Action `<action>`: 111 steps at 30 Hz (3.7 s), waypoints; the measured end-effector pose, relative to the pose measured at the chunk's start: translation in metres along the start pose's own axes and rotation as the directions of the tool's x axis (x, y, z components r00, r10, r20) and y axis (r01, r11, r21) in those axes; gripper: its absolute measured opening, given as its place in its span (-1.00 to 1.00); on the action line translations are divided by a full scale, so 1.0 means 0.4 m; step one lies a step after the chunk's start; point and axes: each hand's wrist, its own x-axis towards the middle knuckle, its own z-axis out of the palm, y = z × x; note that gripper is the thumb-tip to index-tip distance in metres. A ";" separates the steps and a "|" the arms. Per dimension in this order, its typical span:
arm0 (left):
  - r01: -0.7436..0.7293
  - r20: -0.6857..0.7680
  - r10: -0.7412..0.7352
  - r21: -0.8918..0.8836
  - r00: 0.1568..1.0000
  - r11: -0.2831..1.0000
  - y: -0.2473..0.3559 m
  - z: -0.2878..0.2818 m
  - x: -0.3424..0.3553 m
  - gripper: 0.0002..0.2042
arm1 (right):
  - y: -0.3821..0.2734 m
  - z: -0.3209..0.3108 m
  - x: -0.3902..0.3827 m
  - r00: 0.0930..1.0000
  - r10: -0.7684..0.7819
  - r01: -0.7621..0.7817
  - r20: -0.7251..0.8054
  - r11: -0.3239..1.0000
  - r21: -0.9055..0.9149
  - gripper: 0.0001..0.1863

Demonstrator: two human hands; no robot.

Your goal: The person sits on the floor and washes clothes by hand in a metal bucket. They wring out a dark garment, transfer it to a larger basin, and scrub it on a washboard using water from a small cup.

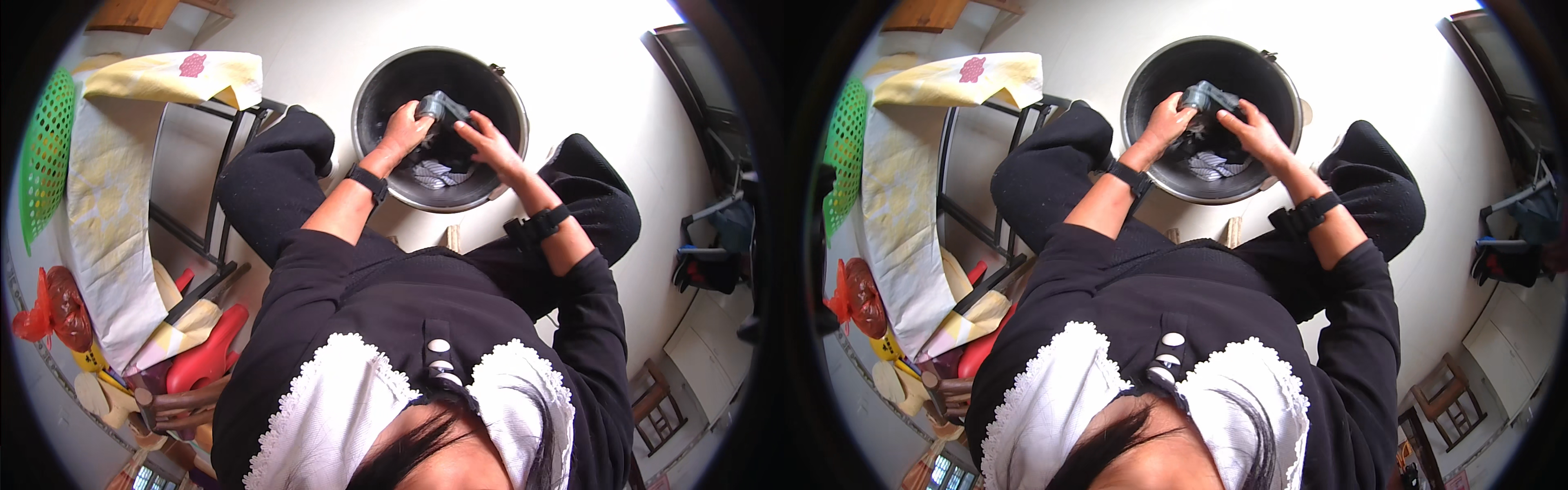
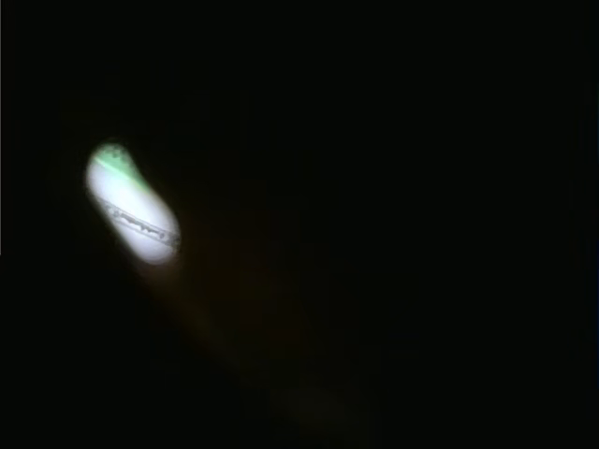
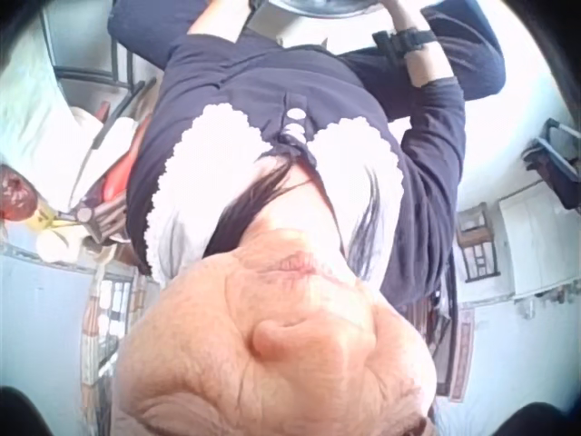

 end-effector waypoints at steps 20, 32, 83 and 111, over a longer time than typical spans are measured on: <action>0.083 0.197 0.007 -0.445 0.980 0.892 0.036 -0.013 -0.052 -0.54 | 0.109 0.017 0.060 0.817 -0.096 -0.513 0.569 0.329 0.793 -0.32; 0.304 0.416 0.079 -0.769 0.906 0.562 0.092 -0.033 -0.051 -0.83 | 0.087 0.072 0.063 0.683 -0.113 -0.663 0.722 0.318 0.677 -0.50; 0.152 0.438 0.544 -0.858 0.716 0.491 0.269 -0.123 -0.056 0.05 | -0.107 0.096 -0.092 0.476 -0.450 -0.830 0.756 0.053 0.555 -0.53; -0.630 -0.123 0.645 0.143 0.754 0.764 -0.020 0.080 0.032 -0.96 | 0.121 0.196 0.131 0.977 -0.037 -0.017 0.210 0.968 0.252 -0.78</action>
